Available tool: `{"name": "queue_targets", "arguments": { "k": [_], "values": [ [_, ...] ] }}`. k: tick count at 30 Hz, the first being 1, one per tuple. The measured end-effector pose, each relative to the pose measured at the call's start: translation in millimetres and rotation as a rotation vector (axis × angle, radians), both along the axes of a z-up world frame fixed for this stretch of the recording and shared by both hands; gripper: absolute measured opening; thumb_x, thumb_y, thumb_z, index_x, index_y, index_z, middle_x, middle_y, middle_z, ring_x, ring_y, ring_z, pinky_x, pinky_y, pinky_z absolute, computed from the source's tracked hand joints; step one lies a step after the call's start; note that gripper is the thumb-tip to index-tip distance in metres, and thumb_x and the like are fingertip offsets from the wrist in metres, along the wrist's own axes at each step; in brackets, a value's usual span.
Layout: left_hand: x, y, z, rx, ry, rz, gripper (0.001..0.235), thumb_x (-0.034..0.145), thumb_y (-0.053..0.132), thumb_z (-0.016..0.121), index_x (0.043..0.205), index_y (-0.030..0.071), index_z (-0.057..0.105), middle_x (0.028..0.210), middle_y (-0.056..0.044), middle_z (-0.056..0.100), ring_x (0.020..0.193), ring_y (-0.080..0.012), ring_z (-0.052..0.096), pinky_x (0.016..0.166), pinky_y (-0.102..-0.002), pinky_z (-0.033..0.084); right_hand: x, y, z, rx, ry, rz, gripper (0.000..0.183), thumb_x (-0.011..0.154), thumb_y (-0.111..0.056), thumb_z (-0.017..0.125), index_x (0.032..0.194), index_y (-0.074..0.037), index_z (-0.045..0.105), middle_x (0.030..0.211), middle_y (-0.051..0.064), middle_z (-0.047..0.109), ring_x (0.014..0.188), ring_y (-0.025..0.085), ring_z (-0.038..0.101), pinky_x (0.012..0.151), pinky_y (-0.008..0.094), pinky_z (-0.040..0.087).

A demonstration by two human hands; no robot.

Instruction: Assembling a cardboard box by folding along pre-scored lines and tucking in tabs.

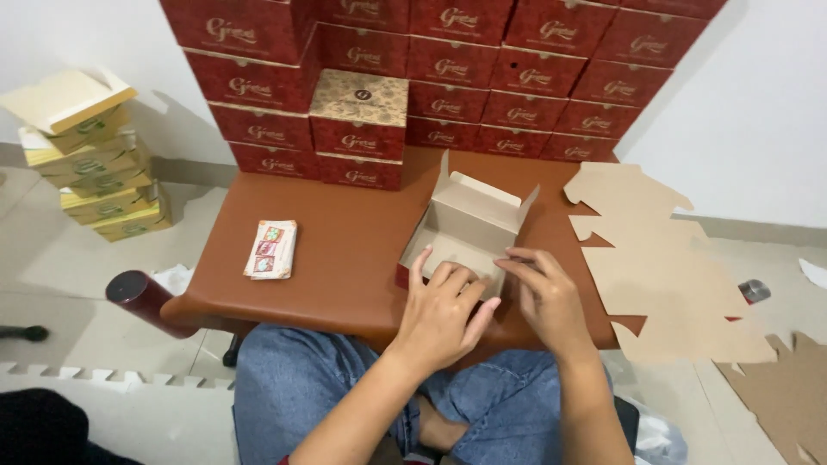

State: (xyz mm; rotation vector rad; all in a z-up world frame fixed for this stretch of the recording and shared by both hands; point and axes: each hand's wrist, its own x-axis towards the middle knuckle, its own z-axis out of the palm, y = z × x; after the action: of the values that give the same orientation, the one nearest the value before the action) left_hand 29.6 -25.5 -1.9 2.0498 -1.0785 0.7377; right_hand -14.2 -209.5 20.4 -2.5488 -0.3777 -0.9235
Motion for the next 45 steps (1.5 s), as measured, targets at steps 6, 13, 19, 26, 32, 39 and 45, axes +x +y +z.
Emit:
{"name": "queue_targets", "arguments": {
  "k": [6,13,19,26,32,39,45],
  "values": [
    [-1.7,36.3,-4.6,-0.018,-0.014,0.032,0.033,0.098,0.034,0.058,0.116,0.009,0.069,0.116,-0.011,0.061,0.122,-0.0297,0.053,0.112,-0.058,0.031,-2.3,7.2,8.7,0.017,0.016,0.021,0.046,0.089,0.016,0.050,0.113,-0.013,0.076,0.114,0.012,0.073,0.102,0.035,0.069,0.089,0.045,0.056],
    [3.0,100.6,-28.6,-0.154,-0.024,0.227,0.051,0.097,0.018,0.058,0.146,0.013,0.045,0.144,-0.007,0.051,0.139,-0.0234,0.046,0.126,-0.051,0.028,-23.3,84.4,30.8,0.098,-0.082,-0.097,0.029,0.089,0.005,0.064,0.116,-0.002,0.072,0.123,0.011,0.069,0.105,0.024,0.063,0.095,0.034,0.050],
    [22.0,184.3,-61.3,-0.286,0.232,0.686,0.065,0.093,0.010,0.054,0.152,-0.003,0.031,0.144,-0.024,0.048,0.130,-0.0390,0.048,0.114,-0.052,0.028,30.9,186.5,7.2,0.033,0.038,0.352,0.033,0.088,-0.011,0.068,0.120,-0.005,0.070,0.120,0.013,0.071,0.111,0.028,0.067,0.095,0.039,0.054],
    [18.8,195.8,-62.1,-0.186,0.341,0.683,0.072,0.093,0.012,0.055,0.159,0.002,0.026,0.139,-0.014,0.058,0.132,-0.0275,0.051,0.121,-0.054,0.016,114.6,246.6,-36.6,-0.197,0.171,0.309,0.040,0.091,-0.029,0.067,0.127,-0.010,0.068,0.116,0.013,0.073,0.115,0.029,0.066,0.096,0.041,0.048],
    [22.5,199.2,-66.8,-0.174,0.336,0.681,0.069,0.092,0.014,0.055,0.156,0.004,0.032,0.140,-0.009,0.058,0.131,-0.0248,0.051,0.122,-0.054,0.015,125.1,244.5,-30.7,-0.218,0.264,0.252,0.021,0.091,-0.024,0.066,0.109,-0.017,0.074,0.093,0.002,0.075,0.095,0.023,0.069,0.082,0.037,0.052],
    [24.0,200.4,-73.5,-0.175,0.312,0.679,0.063,0.094,0.015,0.054,0.154,0.005,0.036,0.140,-0.009,0.059,0.131,-0.0241,0.052,0.122,-0.054,0.015,119.6,241.6,-16.6,-0.230,0.342,0.318,0.027,0.085,-0.024,0.074,0.110,-0.014,0.074,0.097,0.006,0.074,0.098,0.028,0.068,0.083,0.042,0.055],
    [30.8,197.9,-90.6,-0.137,0.169,0.725,0.058,0.097,0.020,0.051,0.153,0.007,0.040,0.138,-0.008,0.060,0.130,-0.0233,0.053,0.122,-0.053,0.017,132.4,238.2,-26.3,-0.095,0.478,0.244,0.018,0.094,-0.023,0.061,0.101,-0.019,0.076,0.093,0.005,0.076,0.094,0.034,0.071,0.076,0.050,0.058]
  ]
}}
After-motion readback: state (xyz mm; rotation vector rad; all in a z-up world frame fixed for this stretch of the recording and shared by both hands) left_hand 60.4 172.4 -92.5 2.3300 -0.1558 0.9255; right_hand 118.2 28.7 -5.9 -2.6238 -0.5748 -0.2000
